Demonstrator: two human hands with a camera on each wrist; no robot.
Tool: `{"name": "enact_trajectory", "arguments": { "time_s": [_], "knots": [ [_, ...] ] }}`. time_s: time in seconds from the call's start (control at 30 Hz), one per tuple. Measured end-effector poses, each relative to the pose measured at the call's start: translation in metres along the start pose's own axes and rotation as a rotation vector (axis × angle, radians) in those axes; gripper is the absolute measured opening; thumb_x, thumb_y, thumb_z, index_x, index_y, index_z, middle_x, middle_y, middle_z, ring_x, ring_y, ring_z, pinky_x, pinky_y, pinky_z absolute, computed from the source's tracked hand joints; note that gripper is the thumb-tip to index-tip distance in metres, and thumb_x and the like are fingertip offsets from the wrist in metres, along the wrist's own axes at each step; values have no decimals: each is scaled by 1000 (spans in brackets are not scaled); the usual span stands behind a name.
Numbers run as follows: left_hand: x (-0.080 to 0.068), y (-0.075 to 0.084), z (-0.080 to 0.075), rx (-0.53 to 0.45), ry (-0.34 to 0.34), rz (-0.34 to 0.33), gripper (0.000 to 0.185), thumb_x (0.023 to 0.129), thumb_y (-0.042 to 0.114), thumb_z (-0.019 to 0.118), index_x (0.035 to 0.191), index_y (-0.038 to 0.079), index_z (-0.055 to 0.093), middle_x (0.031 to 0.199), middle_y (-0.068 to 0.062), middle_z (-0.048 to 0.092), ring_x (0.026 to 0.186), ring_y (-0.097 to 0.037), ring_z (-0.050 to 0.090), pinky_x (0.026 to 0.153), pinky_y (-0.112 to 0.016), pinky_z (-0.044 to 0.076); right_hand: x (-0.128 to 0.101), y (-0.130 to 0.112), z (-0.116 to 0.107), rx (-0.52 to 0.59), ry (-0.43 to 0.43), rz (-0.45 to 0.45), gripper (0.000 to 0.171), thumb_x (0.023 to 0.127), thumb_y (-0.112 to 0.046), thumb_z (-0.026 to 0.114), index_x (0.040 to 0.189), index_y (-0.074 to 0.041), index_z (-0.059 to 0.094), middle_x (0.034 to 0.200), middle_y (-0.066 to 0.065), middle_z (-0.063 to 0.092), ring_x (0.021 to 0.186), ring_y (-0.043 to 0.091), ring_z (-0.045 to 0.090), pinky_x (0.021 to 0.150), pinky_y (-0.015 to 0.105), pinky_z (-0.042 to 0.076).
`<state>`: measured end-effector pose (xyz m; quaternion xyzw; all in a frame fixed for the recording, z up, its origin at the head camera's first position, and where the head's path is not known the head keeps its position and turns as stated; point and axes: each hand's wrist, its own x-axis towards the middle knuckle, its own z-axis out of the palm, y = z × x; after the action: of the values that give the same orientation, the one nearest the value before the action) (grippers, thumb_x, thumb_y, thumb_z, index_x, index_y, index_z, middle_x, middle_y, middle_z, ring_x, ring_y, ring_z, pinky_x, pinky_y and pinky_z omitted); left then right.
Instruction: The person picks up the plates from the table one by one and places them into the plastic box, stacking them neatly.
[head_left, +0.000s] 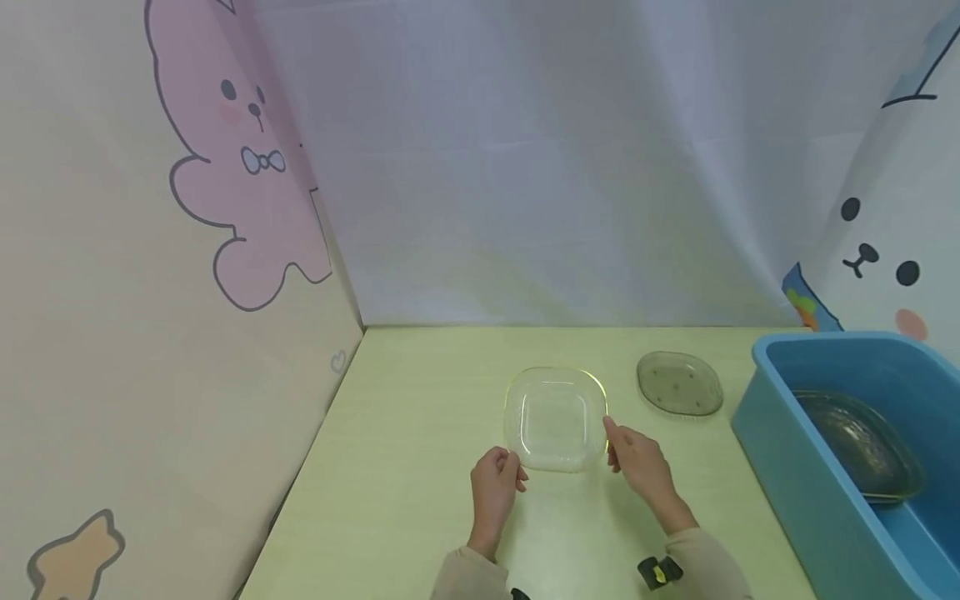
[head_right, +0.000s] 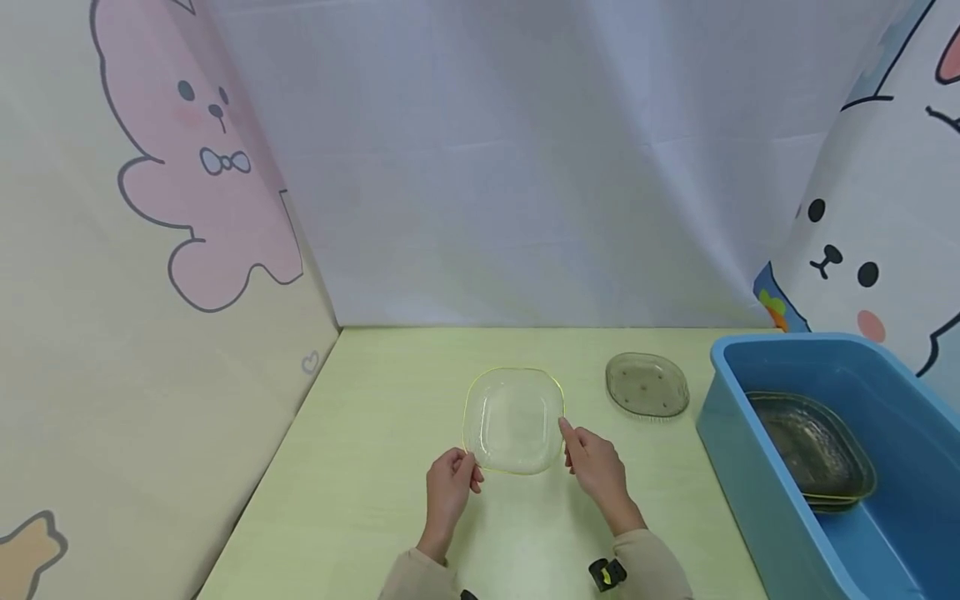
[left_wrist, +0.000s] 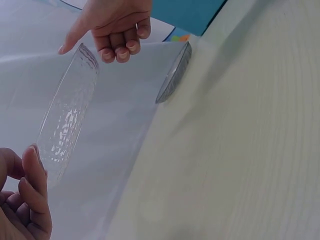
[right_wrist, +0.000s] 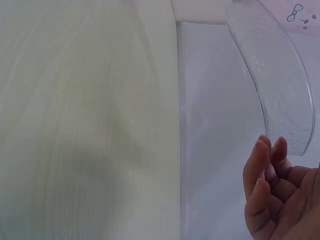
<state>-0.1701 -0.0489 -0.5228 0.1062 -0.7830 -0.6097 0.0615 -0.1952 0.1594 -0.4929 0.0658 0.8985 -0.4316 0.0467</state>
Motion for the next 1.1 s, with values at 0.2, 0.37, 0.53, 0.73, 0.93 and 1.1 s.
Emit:
{"name": "enact_trajectory", "arguments": {
  "time_s": [0.2,0.37,0.53,0.73,0.93,1.1],
  "knots": [
    [-6,1,3,2,6,-2,15,85,9,51,71,5,57,54,-1,61,41,-6,50,43,-19,34,-2,-3,3,-14,13,-37,55,95,-53,32,70,-8,53,61,2,57,55,14,53,50,26,33],
    [-10,1,3,-4,5,-17,16,85,10,52,70,6,57,53,1,60,40,-5,50,42,-19,34,-2,-3,5,-15,41,-52,54,95,-51,34,68,-9,51,58,0,55,51,11,46,48,26,32],
    [-13,3,2,-13,-13,-2,15,85,9,53,72,4,57,54,-2,61,40,-4,50,45,-19,38,-1,-1,6,-15,69,-79,50,96,-47,35,67,-9,51,56,-1,53,50,10,45,48,25,32],
    [-12,6,-1,-39,-40,7,14,85,8,55,73,3,57,55,-5,61,40,-5,51,47,-19,41,0,3,6,14,94,-125,47,97,-42,38,67,-8,52,55,0,53,50,10,47,48,25,33],
    [-13,6,-2,-77,-78,1,13,84,7,55,71,3,56,51,-2,58,39,-5,50,41,-18,36,1,5,6,3,116,-164,43,98,-35,38,67,-8,50,57,1,53,52,9,47,48,23,34],
    [-14,3,-1,-111,-100,5,10,81,5,55,71,2,57,49,0,55,38,-4,49,39,-15,33,0,4,3,-26,130,-185,42,99,-32,36,67,-8,50,57,2,52,52,9,46,48,23,34]
  ]
}}
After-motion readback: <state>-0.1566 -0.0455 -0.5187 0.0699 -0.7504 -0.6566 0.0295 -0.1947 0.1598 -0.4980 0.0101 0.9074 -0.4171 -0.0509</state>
